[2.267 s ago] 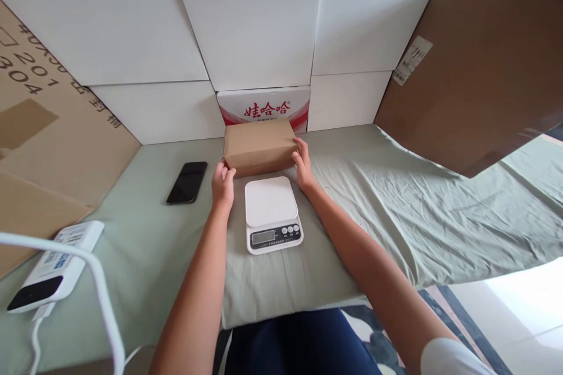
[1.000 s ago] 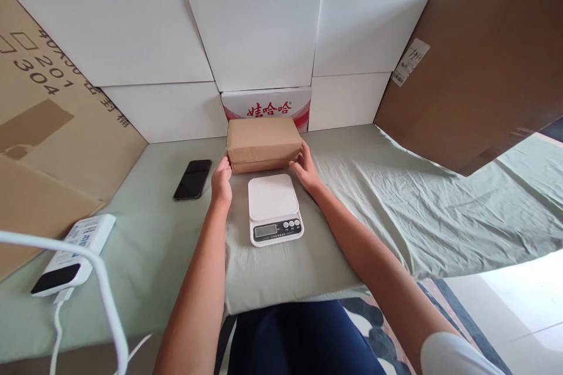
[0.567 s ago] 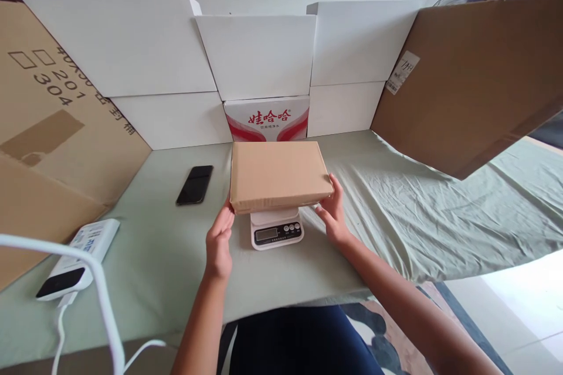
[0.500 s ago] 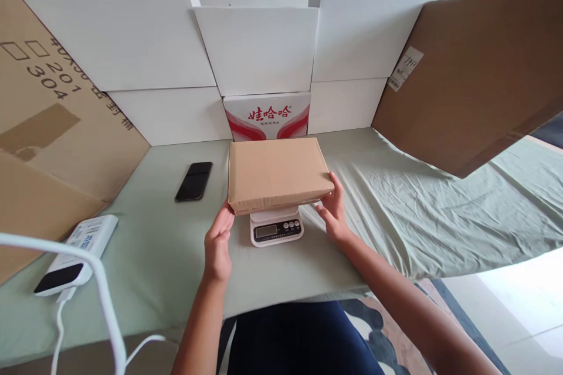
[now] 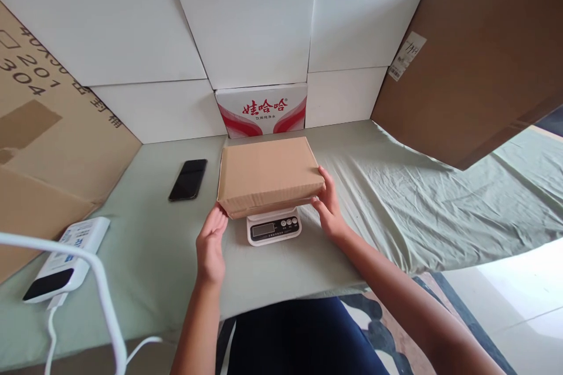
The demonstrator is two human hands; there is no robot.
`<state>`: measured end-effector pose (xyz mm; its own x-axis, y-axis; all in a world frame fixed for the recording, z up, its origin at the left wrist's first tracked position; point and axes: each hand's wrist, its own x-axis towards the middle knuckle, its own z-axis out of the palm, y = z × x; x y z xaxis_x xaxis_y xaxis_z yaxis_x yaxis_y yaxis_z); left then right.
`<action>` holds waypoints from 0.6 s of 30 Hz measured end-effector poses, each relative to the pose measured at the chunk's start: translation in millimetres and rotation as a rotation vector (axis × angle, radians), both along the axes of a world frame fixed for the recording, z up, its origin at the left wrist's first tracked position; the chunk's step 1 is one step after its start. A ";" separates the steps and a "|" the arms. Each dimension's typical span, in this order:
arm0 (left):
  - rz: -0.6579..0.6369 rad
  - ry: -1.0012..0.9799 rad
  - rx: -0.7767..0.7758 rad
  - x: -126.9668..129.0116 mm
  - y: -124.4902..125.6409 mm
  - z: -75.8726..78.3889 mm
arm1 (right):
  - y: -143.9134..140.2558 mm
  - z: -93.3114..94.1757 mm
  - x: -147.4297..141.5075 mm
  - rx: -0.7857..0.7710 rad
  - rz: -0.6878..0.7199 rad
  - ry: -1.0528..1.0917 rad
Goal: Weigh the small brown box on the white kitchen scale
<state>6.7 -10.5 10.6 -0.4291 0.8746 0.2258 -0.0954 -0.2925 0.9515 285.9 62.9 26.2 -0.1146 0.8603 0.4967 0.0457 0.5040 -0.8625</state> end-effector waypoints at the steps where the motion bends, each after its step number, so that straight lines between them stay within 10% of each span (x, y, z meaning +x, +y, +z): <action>1: 0.000 -0.007 0.003 -0.2 0.0 -0.4 | 0.2 0.5 -0.1 0.006 0.002 0.004; 18: 0.066 -0.025 -0.078 2.3 2.0 5.8 | -0.4 8.7 0.8 -0.010 -0.024 -0.044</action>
<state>9.0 -8.5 16.4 -0.4914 0.8586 0.1462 -0.1025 -0.2237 0.9692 286.7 62.6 35.0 -0.1151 0.8678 0.4833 0.0953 0.4940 -0.8642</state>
